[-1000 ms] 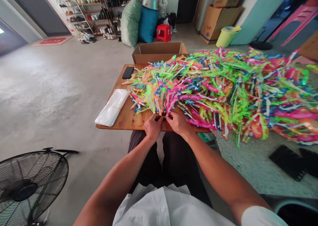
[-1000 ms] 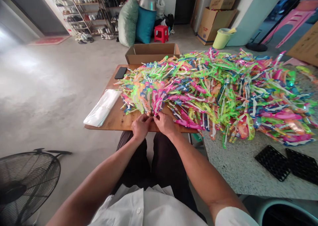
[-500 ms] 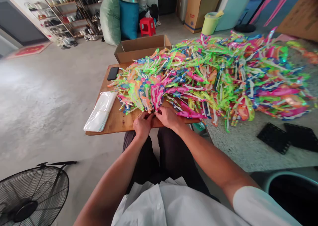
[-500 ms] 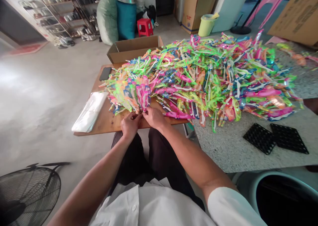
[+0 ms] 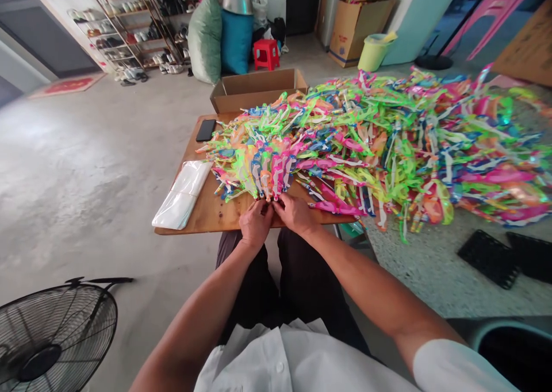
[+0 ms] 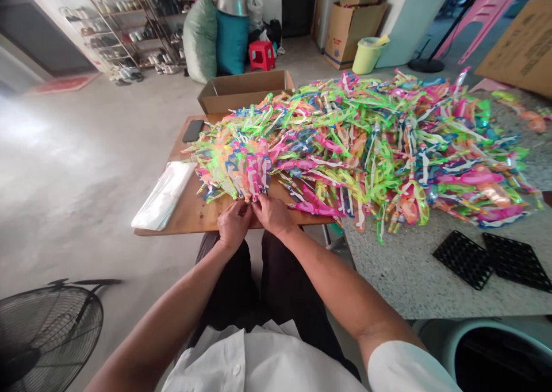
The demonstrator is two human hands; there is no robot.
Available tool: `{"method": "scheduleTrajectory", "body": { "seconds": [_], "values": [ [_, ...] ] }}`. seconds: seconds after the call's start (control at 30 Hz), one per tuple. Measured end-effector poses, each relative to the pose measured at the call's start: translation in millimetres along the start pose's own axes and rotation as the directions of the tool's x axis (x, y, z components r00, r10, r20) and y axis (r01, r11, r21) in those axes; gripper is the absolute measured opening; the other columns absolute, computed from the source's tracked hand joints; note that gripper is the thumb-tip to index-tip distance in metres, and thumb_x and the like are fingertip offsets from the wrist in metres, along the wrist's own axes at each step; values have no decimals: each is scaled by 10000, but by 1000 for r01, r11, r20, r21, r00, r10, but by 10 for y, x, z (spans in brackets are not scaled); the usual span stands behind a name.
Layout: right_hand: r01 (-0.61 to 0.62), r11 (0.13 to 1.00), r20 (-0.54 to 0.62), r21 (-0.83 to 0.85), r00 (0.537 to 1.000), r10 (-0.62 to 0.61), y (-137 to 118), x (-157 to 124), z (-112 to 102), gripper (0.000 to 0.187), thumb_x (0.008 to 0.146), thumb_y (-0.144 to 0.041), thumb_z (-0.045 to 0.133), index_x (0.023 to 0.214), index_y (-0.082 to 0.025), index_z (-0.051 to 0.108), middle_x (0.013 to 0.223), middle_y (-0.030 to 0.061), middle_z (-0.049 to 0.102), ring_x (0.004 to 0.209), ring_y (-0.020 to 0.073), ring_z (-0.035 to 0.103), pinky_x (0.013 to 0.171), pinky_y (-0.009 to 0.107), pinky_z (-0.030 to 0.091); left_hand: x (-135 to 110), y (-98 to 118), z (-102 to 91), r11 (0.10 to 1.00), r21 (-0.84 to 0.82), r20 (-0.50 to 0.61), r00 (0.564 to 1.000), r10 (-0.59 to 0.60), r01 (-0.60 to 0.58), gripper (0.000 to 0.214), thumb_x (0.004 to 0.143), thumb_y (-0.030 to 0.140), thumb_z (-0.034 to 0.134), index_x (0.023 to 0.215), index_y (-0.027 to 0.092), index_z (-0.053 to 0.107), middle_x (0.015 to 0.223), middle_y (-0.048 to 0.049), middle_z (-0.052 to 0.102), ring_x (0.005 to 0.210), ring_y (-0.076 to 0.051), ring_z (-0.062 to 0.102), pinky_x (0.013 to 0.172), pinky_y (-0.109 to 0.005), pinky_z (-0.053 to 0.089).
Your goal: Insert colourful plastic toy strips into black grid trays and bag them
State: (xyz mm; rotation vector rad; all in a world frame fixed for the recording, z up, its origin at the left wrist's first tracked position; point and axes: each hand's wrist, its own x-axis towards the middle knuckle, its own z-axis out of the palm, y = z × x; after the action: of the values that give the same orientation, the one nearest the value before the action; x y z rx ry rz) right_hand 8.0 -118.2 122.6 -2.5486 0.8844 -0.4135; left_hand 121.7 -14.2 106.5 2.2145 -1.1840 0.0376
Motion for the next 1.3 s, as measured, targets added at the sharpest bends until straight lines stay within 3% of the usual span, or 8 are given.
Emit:
{"method": "scheduleTrajectory", "body": {
  "seconds": [0.5,0.73,0.8,0.87,0.93,1.0,1.13,1.3],
  "values": [
    [-55,998,45,-36,997,56,-119,52,-4,299,1053,-370,478,1206,-187,659,1074,105,772,977,245,721,846,300,472,-6,15,46,997,50,22,998,-52,51,242,967,414,614,986,212,747,915,-64,766,845,-209,684,696,-285,375],
    [-124,992,88,-28,988,126,-6,-202,-329,303,1046,-398,493,1046,-221,740,974,75,788,927,220,730,756,269,463,-69,20,-87,995,70,14,998,-68,66,242,966,420,605,979,210,725,912,-72,762,847,-227,691,700,-294,417],
    [-175,980,36,-97,983,180,159,-402,-451,299,1052,-341,462,1119,-222,729,975,77,786,912,219,734,750,273,467,-158,84,-140,1000,19,-38,999,-20,21,228,971,407,607,964,199,699,860,-63,735,823,-215,682,720,-292,450],
    [-223,959,-12,-175,974,225,329,-557,-538,351,1055,-293,425,1304,-223,661,1006,92,784,927,233,738,763,288,483,-202,249,-157,988,-38,-44,988,149,-151,201,1000,356,564,966,195,679,866,-59,712,830,-195,676,772,-286,487],
    [-227,946,18,-232,971,237,442,-624,-576,430,1057,-267,393,1453,-224,554,1061,112,778,962,251,740,785,311,503,-131,511,-121,925,-65,50,924,379,-375,201,1025,253,486,1063,194,674,987,-81,714,924,-185,684,855,-279,512],
    [-202,941,100,-273,966,236,473,-615,-572,461,1062,-260,358,1496,-220,507,1110,133,769,990,269,739,808,336,521,69,815,-34,872,-26,215,849,483,-489,338,1000,125,443,1287,186,612,1241,-127,677,1088,-202,679,911,-290,529],
    [-198,918,159,-345,951,265,406,-553,-512,412,1062,-282,346,1327,-139,628,1071,184,760,1000,295,737,830,359,540,575,1283,188,845,206,583,755,299,-494,419,956,54,442,1339,134,589,1393,-208,601,1073,-280,718,854,-370,582],
    [-227,913,113,-339,954,279,434,-587,-506,370,1043,-234,369,1288,-141,630,1013,173,758,943,291,743,789,351,537,810,1433,325,831,268,659,722,210,-487,289,949,94,522,1213,82,640,1070,-207,728,1019,-340,744,815,-407,601]
  ]
}}
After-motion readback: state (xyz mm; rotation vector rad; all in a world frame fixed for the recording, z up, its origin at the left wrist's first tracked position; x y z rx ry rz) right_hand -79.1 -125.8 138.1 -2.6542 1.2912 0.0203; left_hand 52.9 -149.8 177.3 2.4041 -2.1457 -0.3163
